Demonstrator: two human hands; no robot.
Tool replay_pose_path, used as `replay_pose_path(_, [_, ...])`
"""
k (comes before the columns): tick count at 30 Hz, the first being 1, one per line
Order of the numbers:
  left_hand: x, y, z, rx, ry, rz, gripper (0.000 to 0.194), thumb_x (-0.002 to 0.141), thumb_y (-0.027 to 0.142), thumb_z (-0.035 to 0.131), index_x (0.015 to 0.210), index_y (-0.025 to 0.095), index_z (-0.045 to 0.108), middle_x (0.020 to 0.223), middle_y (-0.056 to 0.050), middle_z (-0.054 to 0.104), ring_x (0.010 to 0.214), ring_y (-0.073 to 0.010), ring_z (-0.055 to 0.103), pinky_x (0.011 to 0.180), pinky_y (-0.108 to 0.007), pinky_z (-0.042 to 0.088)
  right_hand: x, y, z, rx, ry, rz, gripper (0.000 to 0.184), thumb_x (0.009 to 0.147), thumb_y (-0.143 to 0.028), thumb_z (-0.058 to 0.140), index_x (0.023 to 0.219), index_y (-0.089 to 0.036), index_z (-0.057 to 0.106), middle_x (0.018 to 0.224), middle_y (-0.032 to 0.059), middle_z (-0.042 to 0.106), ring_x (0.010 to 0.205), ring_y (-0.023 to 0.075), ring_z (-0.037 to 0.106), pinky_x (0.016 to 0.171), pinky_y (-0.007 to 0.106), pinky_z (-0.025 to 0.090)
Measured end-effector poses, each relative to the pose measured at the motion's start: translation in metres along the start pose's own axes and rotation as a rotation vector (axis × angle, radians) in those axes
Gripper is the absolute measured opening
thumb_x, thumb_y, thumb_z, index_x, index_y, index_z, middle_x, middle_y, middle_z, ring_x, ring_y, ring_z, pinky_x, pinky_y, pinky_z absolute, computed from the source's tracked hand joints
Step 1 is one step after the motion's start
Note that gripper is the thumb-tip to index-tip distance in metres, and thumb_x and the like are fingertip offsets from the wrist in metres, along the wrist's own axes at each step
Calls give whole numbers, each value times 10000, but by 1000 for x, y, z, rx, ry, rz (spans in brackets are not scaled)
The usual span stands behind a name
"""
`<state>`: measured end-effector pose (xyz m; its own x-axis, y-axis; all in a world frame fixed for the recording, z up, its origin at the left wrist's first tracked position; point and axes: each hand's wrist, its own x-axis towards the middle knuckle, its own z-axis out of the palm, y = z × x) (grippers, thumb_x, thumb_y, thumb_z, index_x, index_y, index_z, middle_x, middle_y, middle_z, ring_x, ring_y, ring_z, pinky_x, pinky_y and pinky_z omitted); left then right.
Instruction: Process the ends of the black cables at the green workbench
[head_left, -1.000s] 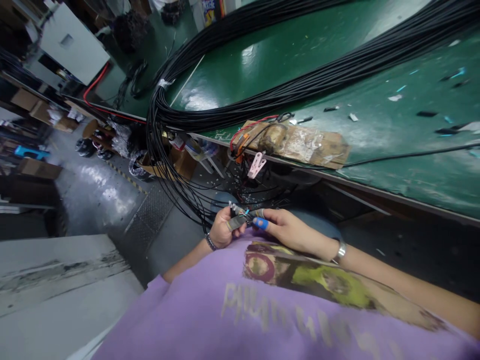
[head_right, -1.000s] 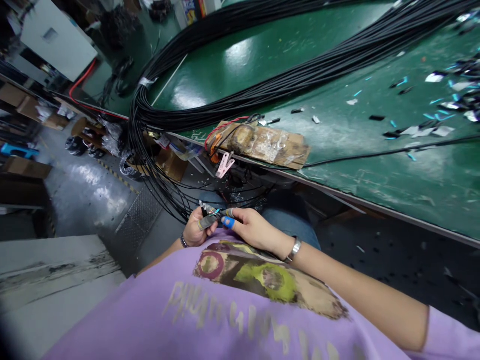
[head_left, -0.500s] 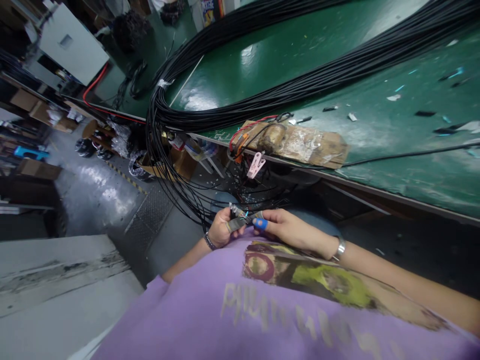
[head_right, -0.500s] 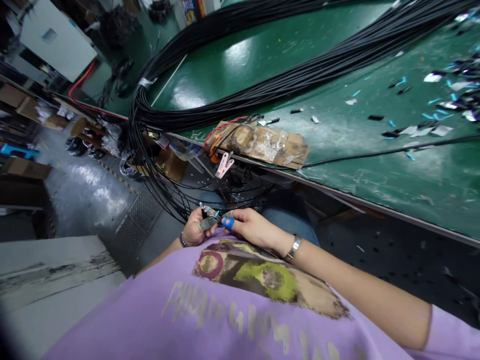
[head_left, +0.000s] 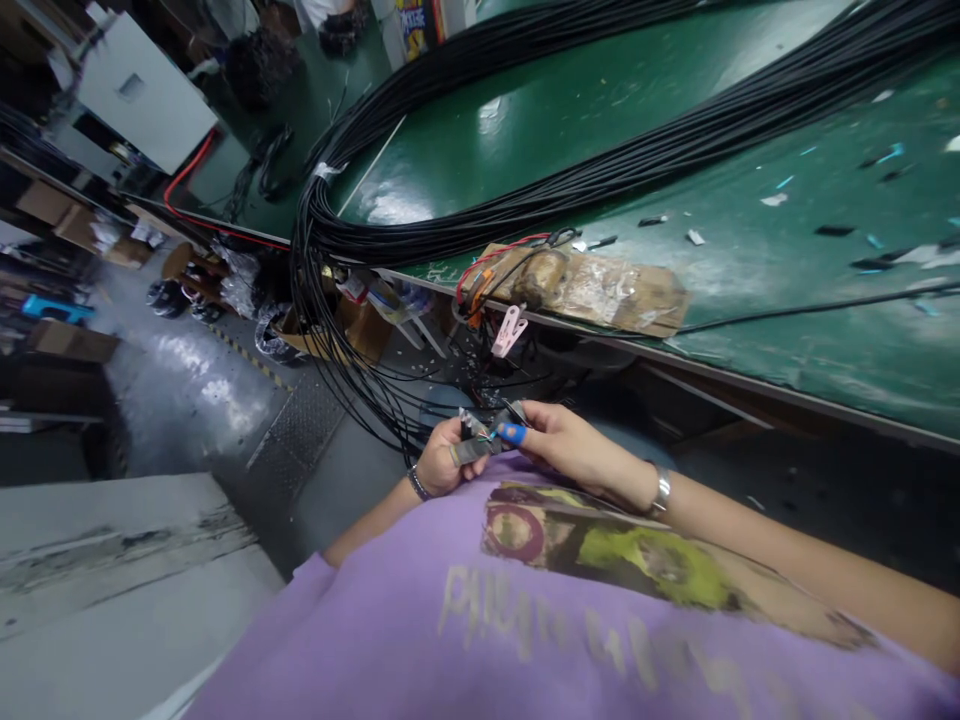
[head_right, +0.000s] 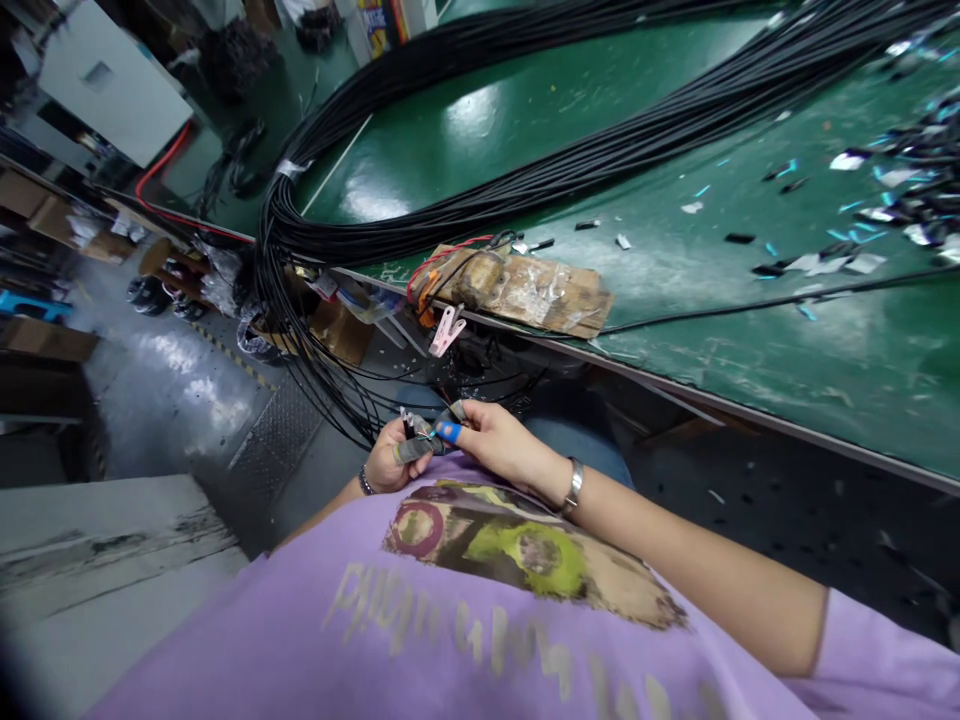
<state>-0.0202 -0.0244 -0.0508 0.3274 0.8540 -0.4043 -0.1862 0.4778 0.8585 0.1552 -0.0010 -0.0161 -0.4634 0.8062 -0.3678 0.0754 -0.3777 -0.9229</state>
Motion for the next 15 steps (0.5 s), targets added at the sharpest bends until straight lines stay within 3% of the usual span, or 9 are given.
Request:
replay_pose_path(3, [-1,3,2,54,0,-11,515,536,598,745,626,147,515,398,51,491,282,-23,314,317,-174,171,1,-2,-2,-206,-18,-117,361,740,-534,578,653,-198,481,593,-30,476,569,113,405,548,252,367])
replay_pose_path(7, [-1,15,10,196,30,-66,451,578,515,753,592,152,485,399,56,476,297,-22,314,326,-177,182,-8,-12,-5,-852,1,-395,80,775,-217,518,700,-191,505,714,42,563,654,161,492,598,271,359])
replay_pose_path(9, [0,21,16,260,75,-81,416,584,464,758,605,160,475,403,65,476,301,-27,322,324,-177,188,-10,-15,-6,-1130,14,-472,55,761,-142,500,729,-183,519,755,72,579,672,177,515,595,277,343])
replay_pose_path(11, [1,25,20,302,121,-63,388,612,448,736,608,166,469,411,70,476,303,-31,330,323,-178,199,-8,-15,-7,-1223,51,-454,70,754,-117,487,749,-180,518,762,82,585,682,185,532,592,274,346])
replay_pose_path(15, [1,27,21,342,128,-34,389,655,472,697,594,167,464,427,66,477,303,-28,327,326,-178,215,-2,-7,-12,-1052,106,-338,107,697,-97,475,730,-199,470,721,51,585,654,173,535,607,258,392])
